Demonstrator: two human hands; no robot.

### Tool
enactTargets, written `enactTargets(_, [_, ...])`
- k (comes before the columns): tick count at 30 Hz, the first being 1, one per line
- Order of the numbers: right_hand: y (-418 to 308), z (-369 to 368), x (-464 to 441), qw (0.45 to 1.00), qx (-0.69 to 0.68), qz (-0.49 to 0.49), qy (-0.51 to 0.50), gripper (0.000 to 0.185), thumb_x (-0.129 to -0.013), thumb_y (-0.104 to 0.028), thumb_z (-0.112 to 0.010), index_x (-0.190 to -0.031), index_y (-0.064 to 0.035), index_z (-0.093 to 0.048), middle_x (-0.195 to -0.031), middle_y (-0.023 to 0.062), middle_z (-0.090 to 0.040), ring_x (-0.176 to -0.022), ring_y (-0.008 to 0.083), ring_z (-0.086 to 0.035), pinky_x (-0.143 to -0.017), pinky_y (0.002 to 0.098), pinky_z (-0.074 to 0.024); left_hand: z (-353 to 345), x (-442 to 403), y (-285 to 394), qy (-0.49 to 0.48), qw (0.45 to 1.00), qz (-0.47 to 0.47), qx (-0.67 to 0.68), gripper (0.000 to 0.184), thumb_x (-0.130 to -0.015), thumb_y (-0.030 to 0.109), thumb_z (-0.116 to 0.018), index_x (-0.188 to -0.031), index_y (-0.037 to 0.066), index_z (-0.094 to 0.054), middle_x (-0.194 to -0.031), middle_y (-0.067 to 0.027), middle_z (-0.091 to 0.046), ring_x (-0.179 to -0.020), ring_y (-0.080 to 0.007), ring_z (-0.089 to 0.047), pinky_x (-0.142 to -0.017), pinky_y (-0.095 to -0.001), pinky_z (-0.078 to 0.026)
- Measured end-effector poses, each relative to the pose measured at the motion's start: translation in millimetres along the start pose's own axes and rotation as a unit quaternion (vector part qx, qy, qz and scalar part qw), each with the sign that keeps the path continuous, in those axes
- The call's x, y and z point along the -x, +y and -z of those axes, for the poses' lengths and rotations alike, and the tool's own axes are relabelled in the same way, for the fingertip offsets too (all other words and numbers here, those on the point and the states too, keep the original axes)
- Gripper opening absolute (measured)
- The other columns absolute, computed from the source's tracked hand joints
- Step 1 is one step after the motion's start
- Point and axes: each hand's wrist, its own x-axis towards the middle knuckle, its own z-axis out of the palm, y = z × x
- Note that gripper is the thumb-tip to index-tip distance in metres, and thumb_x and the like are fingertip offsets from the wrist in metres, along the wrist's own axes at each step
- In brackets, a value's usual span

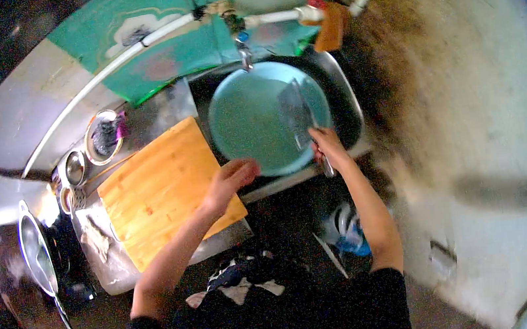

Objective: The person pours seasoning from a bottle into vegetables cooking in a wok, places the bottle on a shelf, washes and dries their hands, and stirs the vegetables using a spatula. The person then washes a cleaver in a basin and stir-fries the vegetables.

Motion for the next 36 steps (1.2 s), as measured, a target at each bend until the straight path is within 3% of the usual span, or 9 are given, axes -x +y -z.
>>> enactTargets(4, [-4, 9, 6, 1.0, 0.022, 0.001, -0.012, 0.026, -0.092, -0.03, -0.052, -0.083, -0.0067, -0.047, -0.055, 0.0016, -0.045, -0.037, 0.0106, -0.04, -0.034, 0.0284, -0.0352, -16, -133, -37, 0.244, 0.911, -0.09, -0.32, 0.041, -0.089, 0.019, -0.054, -0.121, -0.004, -0.046, -0.12, -0.0247, -0.05, -0.117, -0.0399, -0.046, -0.099, -0.0423, -0.037])
enactTargets(9, [0, 20, 10, 0.997, 0.077, 0.028, -0.015, 0.024, -0.093, -0.027, -0.052, -0.081, -0.0066, -0.045, -0.056, 0.0011, -0.044, -0.038, 0.0099, -0.041, -0.034, 0.0267, -0.0353, -28, -97, 25, 0.208, 0.889, -0.269, -0.306, 0.046, -0.083, 0.012, -0.059, -0.126, 0.001, -0.045, -0.134, -0.0211, -0.041, -0.13, -0.0385, -0.032, -0.107, -0.0448, -0.029])
enactTargets(14, [8, 20, 24, 0.996, 0.036, 0.058, -0.065, 0.022, -0.094, -0.023, -0.051, -0.081, -0.0065, -0.047, -0.058, 0.0006, -0.044, -0.039, 0.0076, -0.041, -0.034, 0.0236, -0.0354, 114, -41, 22, 0.495, 0.619, -0.267, -0.549, 0.057, -0.087, 0.024, -0.06, -0.133, 0.001, -0.037, -0.138, -0.0207, -0.037, -0.133, -0.039, -0.025, -0.11, -0.052, -0.016])
enactTargets(16, [8, 16, 24, 0.995, 0.039, 0.061, -0.07, 0.022, -0.094, -0.023, -0.051, -0.08, -0.0067, -0.047, -0.058, 0.0004, -0.044, -0.039, 0.0075, -0.041, -0.034, 0.0228, -0.0355, 163, -31, 6, 0.512, 0.641, -0.103, -0.562, 0.064, -0.092, 0.04, -0.049, -0.132, -0.007, -0.033, -0.137, -0.0253, -0.035, -0.133, -0.0424, -0.023, -0.111, -0.0513, -0.015])
enactTargets(20, [8, 11, 23, 0.995, 0.047, 0.066, -0.064, 0.023, -0.094, -0.022, -0.051, -0.078, -0.007, -0.046, -0.057, 0.0003, -0.044, -0.039, 0.0076, -0.041, -0.034, 0.0229, -0.0354, 115, -51, -8, 0.468, 0.644, -0.08, -0.6, 0.074, -0.09, 0.045, -0.049, -0.137, -0.007, -0.027, -0.144, -0.0281, -0.023, -0.138, -0.0409, -0.011, -0.113, -0.0482, -0.007])
enactTargets(23, [10, 12, 18, 0.997, 0.006, 0.056, -0.054, 0.022, -0.094, -0.022, -0.051, -0.078, -0.0069, -0.045, -0.057, 0.0003, -0.043, -0.039, 0.0078, -0.04, -0.034, 0.0237, -0.035, 38, -89, -1, 0.338, 0.743, -0.157, -0.556, 0.073, -0.091, 0.038, -0.052, -0.143, -0.001, -0.018, -0.146, -0.0253, -0.021, -0.139, -0.0369, -0.013, -0.113, -0.0474, -0.011])
enactTargets(24, [11, 15, 15, 0.997, -0.012, 0.054, -0.05, 0.021, -0.093, -0.023, -0.052, -0.08, -0.007, -0.045, -0.058, 0.0005, -0.044, -0.038, 0.0081, -0.041, -0.034, 0.024, -0.035, 12, -99, 5, 0.223, 0.914, -0.126, -0.316, 0.07, -0.093, 0.037, -0.049, -0.143, 0.001, -0.017, -0.146, -0.025, -0.022, -0.138, -0.0374, -0.018, -0.112, -0.0466, -0.017])
enactTargets(25, [10, 18, 12, 0.997, -0.033, 0.055, -0.042, 0.021, -0.093, -0.023, -0.053, -0.082, -0.007, -0.045, -0.059, 0.0008, -0.045, -0.038, 0.0084, -0.041, -0.034, 0.0244, -0.0351, -12, -109, 1, 0.132, 0.968, -0.062, -0.204, 0.065, -0.095, 0.036, -0.044, -0.142, 0.0, -0.018, -0.146, -0.0251, -0.022, -0.137, -0.0368, -0.018, -0.112, -0.0457, -0.019])
enactTargets(36, [14, 38, -2, 0.997, 0.059, 0.051, -0.011, 0.02, -0.093, -0.021, -0.05, -0.082, -0.0045, -0.047, -0.059, 0.0017, -0.045, -0.039, 0.0098, -0.042, -0.035, 0.0257, -0.0357, 4, -233, -65, 0.254, 0.731, -0.119, -0.622, 0.069, -0.092, 0.029, -0.05, -0.144, 0.001, -0.013, -0.15, -0.0196, -0.01, -0.14, -0.0359, -0.004, -0.114, -0.0478, -0.008])
